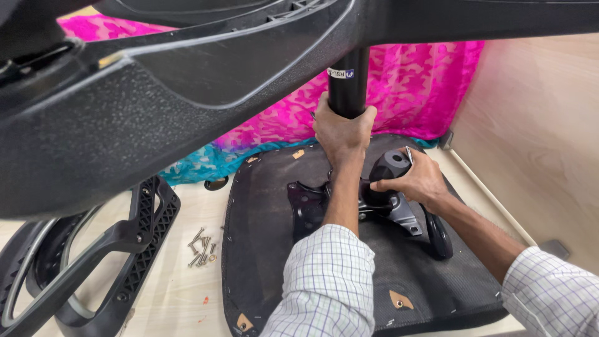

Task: The person uses a screwdriver to loosen and remove screws from the base of an office chair. They detach the central gas lift column and then remove the seat cushion and plastic frame components, placing them on the table.

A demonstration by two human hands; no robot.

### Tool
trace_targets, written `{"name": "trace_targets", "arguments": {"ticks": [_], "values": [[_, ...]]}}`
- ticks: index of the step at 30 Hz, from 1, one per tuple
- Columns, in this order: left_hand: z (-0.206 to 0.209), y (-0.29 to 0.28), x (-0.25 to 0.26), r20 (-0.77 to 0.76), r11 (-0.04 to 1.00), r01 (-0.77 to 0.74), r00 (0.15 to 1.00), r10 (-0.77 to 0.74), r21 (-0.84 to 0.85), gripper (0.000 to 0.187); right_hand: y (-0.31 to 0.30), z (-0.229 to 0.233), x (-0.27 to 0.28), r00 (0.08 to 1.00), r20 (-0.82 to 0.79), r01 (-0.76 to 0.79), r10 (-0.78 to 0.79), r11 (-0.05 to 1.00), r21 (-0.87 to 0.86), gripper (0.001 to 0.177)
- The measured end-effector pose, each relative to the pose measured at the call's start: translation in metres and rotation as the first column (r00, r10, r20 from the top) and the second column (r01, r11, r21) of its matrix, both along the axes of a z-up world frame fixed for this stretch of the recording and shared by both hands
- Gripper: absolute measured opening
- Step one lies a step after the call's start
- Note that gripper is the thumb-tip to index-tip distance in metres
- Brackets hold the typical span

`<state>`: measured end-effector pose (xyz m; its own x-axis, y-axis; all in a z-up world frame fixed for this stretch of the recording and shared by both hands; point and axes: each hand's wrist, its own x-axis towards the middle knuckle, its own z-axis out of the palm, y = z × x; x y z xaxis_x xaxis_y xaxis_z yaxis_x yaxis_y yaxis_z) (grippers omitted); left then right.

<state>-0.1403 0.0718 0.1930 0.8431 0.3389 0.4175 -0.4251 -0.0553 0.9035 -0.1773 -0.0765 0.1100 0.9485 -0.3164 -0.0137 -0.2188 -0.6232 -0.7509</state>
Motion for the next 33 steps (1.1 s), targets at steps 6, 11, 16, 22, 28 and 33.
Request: {"name": "trace_targets", "arguments": {"ticks": [6, 11, 16, 22, 28, 33], "values": [[0.011, 0.003, 0.009, 0.05, 0.997, -0.074, 0.996, 0.074, 0.01, 0.039, -0.004, 0.0, -0.004, 0.979, 0.189, -0.066, 0.075, 0.996, -0.054, 0.107], [0.02, 0.023, 0.011, 0.047, 0.997, -0.081, 0.996, 0.081, 0.01, 0.035, 0.013, 0.013, -0.013, 0.965, 0.238, -0.088, 0.111, 0.99, -0.108, 0.101], [0.027, 0.064, -0.001, 0.096, 0.999, -0.05, 0.994, 0.05, 0.0, 0.028, 0.05, 0.028, -0.024, 0.993, 0.116, -0.019, 0.025, 0.998, -0.053, 0.106], [0.045, 0.132, -0.012, 0.079, 0.996, -0.084, 0.993, 0.085, -0.024, 0.026, 0.108, 0.033, -0.028, 0.875, 0.404, -0.164, 0.266, 0.949, -0.269, 0.099], [0.05, 0.205, -0.025, 0.082, 0.99, -0.144, 0.986, 0.144, -0.006, 0.024, 0.177, 0.04, -0.054, 0.963, 0.226, -0.106, 0.146, 0.978, -0.177, 0.104], [0.052, 0.247, -0.041, 0.034, 0.994, -0.091, 0.995, 0.093, -0.063, 0.022, 0.215, 0.052, -0.078, 0.945, 0.279, -0.128, 0.171, 0.978, -0.165, 0.095]]}}
